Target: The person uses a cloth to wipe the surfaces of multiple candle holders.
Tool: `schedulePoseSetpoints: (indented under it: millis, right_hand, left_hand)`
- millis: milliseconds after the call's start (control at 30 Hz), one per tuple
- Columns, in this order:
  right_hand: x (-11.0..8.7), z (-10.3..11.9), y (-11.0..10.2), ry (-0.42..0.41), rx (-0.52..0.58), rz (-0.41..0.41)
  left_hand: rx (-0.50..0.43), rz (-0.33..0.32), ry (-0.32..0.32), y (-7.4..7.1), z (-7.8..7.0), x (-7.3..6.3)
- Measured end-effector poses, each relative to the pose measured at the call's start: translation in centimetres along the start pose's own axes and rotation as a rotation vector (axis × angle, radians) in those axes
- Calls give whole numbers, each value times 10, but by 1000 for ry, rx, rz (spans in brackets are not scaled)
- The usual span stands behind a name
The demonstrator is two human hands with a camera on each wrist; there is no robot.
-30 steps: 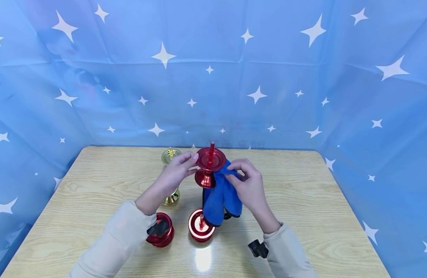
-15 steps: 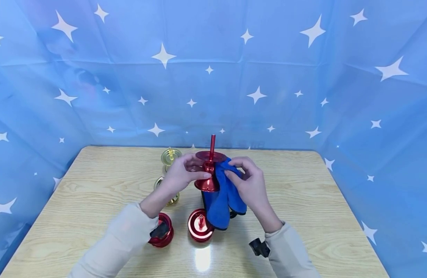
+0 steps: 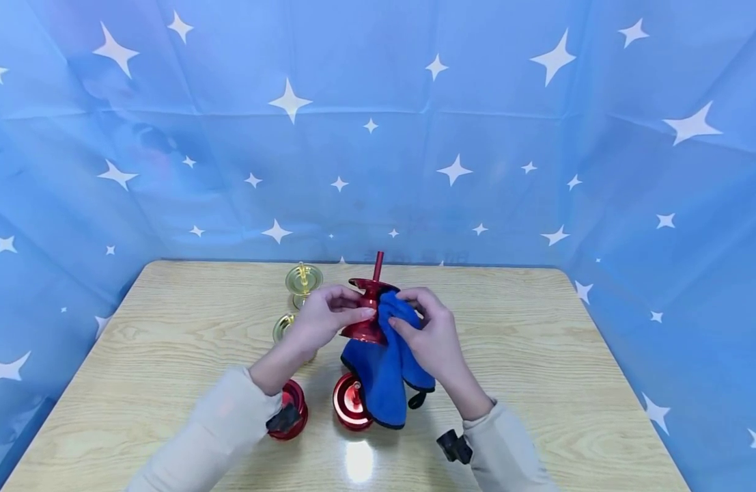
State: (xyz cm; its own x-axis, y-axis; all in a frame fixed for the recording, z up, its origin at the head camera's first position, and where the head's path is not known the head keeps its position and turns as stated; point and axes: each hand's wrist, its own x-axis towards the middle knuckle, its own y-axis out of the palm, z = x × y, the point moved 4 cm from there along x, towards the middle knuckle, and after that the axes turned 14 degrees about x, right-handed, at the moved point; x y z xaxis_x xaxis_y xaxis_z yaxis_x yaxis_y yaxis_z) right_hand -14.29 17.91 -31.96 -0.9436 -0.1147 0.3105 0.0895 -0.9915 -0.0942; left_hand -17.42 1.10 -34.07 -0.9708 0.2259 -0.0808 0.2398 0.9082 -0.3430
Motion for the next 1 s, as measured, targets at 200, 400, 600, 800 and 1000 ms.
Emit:
schedulePoseSetpoints:
  millis: [200, 400, 600, 800, 1000]
  right_hand:
    - [2, 12, 7, -121, -77, 12]
    - [4, 14, 10, -170, -128, 32]
    - [2, 3, 5, -65, -67, 14]
    - [3, -6, 2, 2, -30, -6]
    - [4, -1, -1, -2, -29, -41]
  left_hand:
    - [230, -91, 111, 1, -7, -4]
    - [194, -44, 102, 0, -5, -1]
    - [-27, 96, 51, -3, -4, 0]
    - [-56, 169, 64, -3, -12, -3]
    - [67, 88, 30, -2, -7, -1]
